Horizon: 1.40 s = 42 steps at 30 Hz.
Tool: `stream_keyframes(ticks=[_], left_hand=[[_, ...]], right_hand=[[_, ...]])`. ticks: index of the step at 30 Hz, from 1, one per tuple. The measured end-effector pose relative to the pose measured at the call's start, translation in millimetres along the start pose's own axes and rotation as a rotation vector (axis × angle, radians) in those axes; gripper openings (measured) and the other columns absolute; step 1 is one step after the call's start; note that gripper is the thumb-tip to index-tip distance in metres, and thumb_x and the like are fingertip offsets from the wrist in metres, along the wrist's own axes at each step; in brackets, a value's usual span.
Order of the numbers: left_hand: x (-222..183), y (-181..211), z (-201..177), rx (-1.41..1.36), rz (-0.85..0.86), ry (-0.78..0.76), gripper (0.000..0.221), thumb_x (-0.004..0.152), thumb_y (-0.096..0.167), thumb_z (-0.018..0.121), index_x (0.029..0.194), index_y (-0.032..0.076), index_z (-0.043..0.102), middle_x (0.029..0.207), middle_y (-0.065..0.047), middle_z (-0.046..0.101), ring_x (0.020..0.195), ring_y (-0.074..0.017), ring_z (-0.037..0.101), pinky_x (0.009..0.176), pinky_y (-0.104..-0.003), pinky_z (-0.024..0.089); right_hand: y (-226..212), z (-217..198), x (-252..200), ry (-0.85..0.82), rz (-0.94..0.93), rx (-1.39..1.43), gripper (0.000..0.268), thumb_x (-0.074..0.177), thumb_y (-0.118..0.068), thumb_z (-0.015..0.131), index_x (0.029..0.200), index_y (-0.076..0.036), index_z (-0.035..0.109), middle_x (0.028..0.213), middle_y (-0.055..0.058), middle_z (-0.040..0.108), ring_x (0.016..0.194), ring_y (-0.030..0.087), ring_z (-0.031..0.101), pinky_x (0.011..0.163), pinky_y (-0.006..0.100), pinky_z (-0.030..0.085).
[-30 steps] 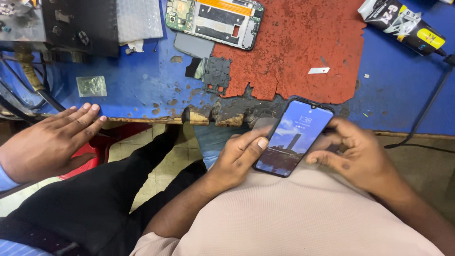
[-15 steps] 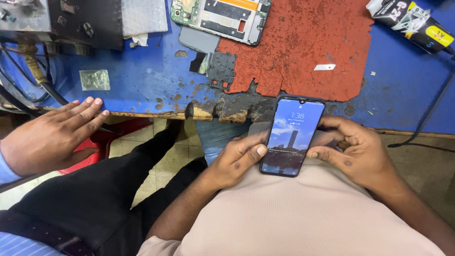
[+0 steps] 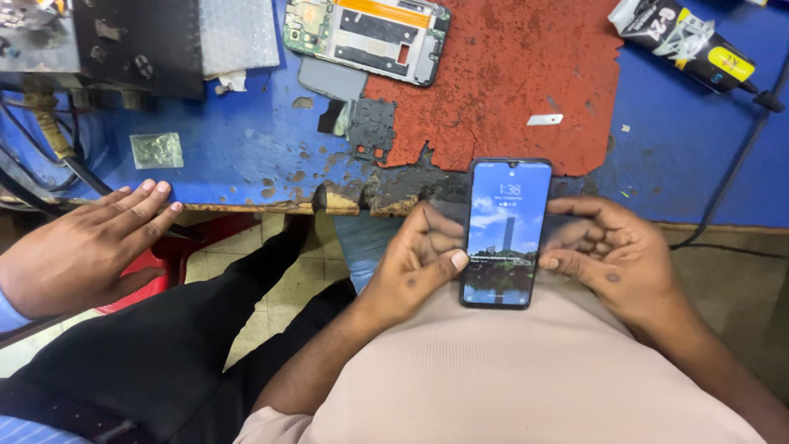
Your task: The person assembles a smartphone by connecting internal components and securing the casing. They then apply a screen protector to the device, carefully peeling off the backing and smoothing the film onto the screen.
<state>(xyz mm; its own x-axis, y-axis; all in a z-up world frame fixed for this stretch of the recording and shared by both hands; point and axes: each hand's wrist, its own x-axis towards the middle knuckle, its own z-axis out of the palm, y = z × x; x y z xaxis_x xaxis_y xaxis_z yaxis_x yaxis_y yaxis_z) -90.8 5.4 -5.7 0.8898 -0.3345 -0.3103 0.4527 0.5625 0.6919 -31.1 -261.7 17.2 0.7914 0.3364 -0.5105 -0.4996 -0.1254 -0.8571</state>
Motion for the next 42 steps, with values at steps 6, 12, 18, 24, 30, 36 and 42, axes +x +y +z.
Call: stream_keyframes(ticks=[6,12,18,24,30,36,42], left_hand=[[3,-6,-6,0.146,-0.049,0.129,0.011,0.105,0.009,0.063,0.106,0.003,0.055,0.096,-0.003,0.069,0.087,-0.0074,0.069,0.080,-0.028,0.062],[1,-6,-7,0.334,-0.066,0.155,0.009,0.101,0.008,0.068,0.099,-0.001,0.068,0.092,-0.002,0.071,0.086,-0.0055,0.067,0.080,-0.025,0.058],[4,1,-7,0.364,-0.096,0.155,0.009,0.100,0.008,0.070,0.095,0.000,0.070,0.089,-0.004,0.073,0.082,-0.0060,0.067,0.076,-0.024,0.056],[0,-4,-12,0.304,-0.055,0.029,0.011,0.099,0.003,0.072,0.090,0.000,0.067,0.099,-0.002,0.068,0.088,-0.0042,0.059,0.076,-0.021,0.049],[-2,-5,-16,0.266,-0.134,0.042,0.007,0.097,0.001,0.072,0.093,0.001,0.066,0.097,-0.002,0.067,0.092,-0.0046,0.062,0.082,-0.022,0.052],[5,-4,-14,0.322,-0.048,0.035,0.015,0.099,0.001,0.070,0.106,0.004,0.057,0.102,-0.002,0.068,0.098,-0.0071,0.066,0.093,-0.025,0.056],[8,0,-1,0.076,-0.001,-0.031,0.042,0.096,-0.005,0.068,0.130,0.005,0.044,0.126,-0.008,0.057,0.119,-0.0145,0.063,0.102,-0.032,0.056]], right_hand=[[-3,3,1,0.000,0.074,0.051,0.060,0.084,0.005,0.070,0.141,0.000,0.052,0.088,0.010,0.073,0.079,0.014,0.073,0.069,0.027,0.061],[8,-2,-1,-0.040,0.086,0.026,0.064,0.086,0.004,0.070,0.145,0.000,0.047,0.079,0.013,0.075,0.072,0.016,0.074,0.061,0.027,0.058],[8,-2,-3,-0.047,0.098,0.054,0.064,0.085,0.005,0.068,0.144,0.000,0.046,0.083,0.012,0.077,0.076,0.016,0.076,0.068,0.028,0.062],[6,-5,-1,0.020,0.045,0.028,0.066,0.085,0.007,0.070,0.147,0.001,0.047,0.081,0.013,0.075,0.073,0.017,0.075,0.066,0.028,0.062],[11,-9,-3,-0.068,0.051,0.014,0.061,0.084,0.005,0.071,0.142,0.002,0.051,0.077,0.011,0.074,0.071,0.014,0.074,0.064,0.027,0.063],[4,-7,-3,-0.035,0.129,-0.074,0.059,0.083,0.006,0.071,0.139,0.002,0.054,0.090,0.014,0.075,0.082,0.015,0.073,0.074,0.028,0.061],[-5,0,3,-0.061,-0.013,0.046,0.057,0.085,0.009,0.069,0.139,0.004,0.053,0.115,0.015,0.072,0.104,0.017,0.070,0.092,0.031,0.058]])
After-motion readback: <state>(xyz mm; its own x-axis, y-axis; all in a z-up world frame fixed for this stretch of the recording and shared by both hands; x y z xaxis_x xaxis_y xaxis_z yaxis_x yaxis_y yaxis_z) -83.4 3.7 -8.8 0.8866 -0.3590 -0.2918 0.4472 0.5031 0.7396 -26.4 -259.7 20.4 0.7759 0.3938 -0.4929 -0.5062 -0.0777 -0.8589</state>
